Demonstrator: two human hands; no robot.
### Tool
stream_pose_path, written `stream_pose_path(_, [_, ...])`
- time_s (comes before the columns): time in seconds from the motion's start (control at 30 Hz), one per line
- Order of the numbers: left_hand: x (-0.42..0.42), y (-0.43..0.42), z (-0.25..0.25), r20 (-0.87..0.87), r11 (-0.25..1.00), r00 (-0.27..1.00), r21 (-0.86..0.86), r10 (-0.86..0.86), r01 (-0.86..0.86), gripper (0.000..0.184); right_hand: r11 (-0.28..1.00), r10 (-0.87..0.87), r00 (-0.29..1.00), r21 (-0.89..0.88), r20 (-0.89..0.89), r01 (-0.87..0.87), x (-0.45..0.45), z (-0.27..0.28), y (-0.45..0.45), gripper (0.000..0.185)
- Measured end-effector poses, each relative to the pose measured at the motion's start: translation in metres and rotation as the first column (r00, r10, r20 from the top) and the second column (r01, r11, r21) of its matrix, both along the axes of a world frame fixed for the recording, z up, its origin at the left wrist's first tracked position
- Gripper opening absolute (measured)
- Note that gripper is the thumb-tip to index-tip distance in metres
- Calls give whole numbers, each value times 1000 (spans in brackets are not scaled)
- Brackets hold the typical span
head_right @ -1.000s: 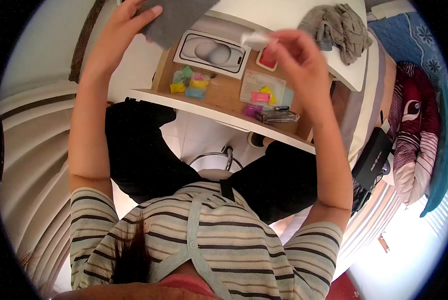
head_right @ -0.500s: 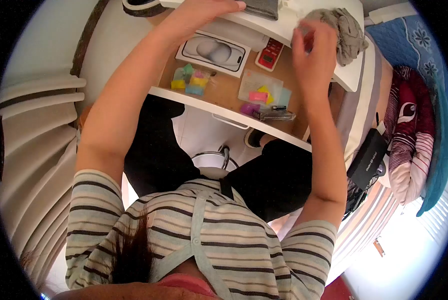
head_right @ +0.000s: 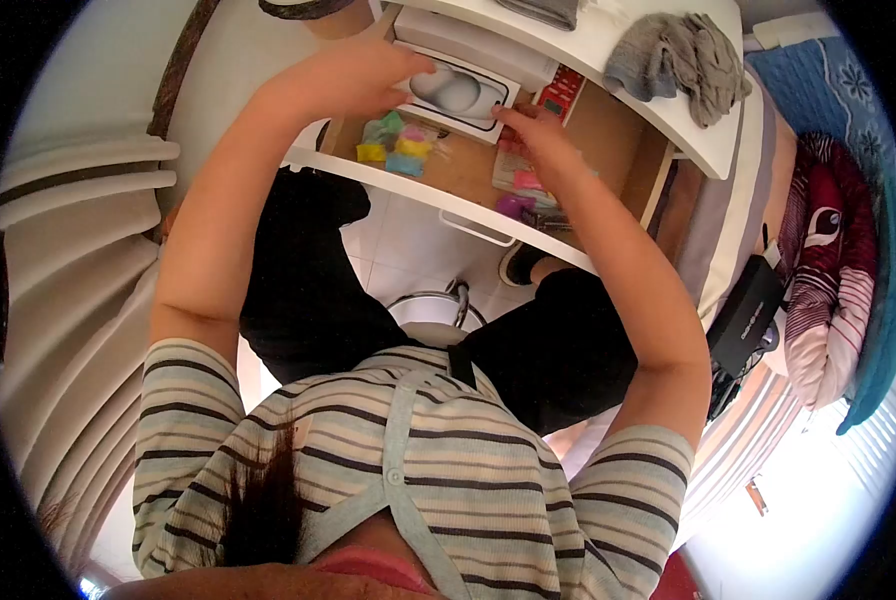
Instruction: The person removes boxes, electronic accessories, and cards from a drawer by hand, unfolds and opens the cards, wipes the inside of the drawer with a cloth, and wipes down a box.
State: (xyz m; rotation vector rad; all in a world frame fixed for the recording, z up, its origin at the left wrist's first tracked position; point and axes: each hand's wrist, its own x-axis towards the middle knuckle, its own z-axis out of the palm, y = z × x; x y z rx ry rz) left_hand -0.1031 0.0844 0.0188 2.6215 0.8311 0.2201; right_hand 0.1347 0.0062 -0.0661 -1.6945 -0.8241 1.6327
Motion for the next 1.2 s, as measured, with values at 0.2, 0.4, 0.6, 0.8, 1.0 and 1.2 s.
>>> stream_pose_path(0.2, [1, 2, -12, -430, 997, 901, -72, -60, 32, 34, 998, -68, 991, -17, -114, 67, -12, 22, 3, 48])
stream_pose_path(0.4, [-10, 12, -7, -316, 987, 948, -158, -36, -15, 19, 999, 7, 1000, -37, 25, -6, -29, 64, -17, 52])
stream_pose_path(0.6, [-11, 13, 15, -27, 987, 994, -123, 103, -105, 12, 910, -55, 950, 407, 306, -78, 11, 102, -63, 35])
stream_pose_path(0.8, [-1, 9, 20, 324, 984, 941, -171, 101, -47, 17, 762, -376, 926, 558, -34, 330, 60, 157, -42, 33])
stream_pose_path(1.0, [0, 10, 11, 126, 983, 982, 100, 138, -151, 19, 757, -406, 902, 498, -150, 423, 133, 155, 53, 35])
stream_pose_path(1.2, [3, 0, -1, -130, 996, 991, -91, -15, 3, 23, 855, -295, 954, 433, -45, 285, 172, 127, 97, 43])
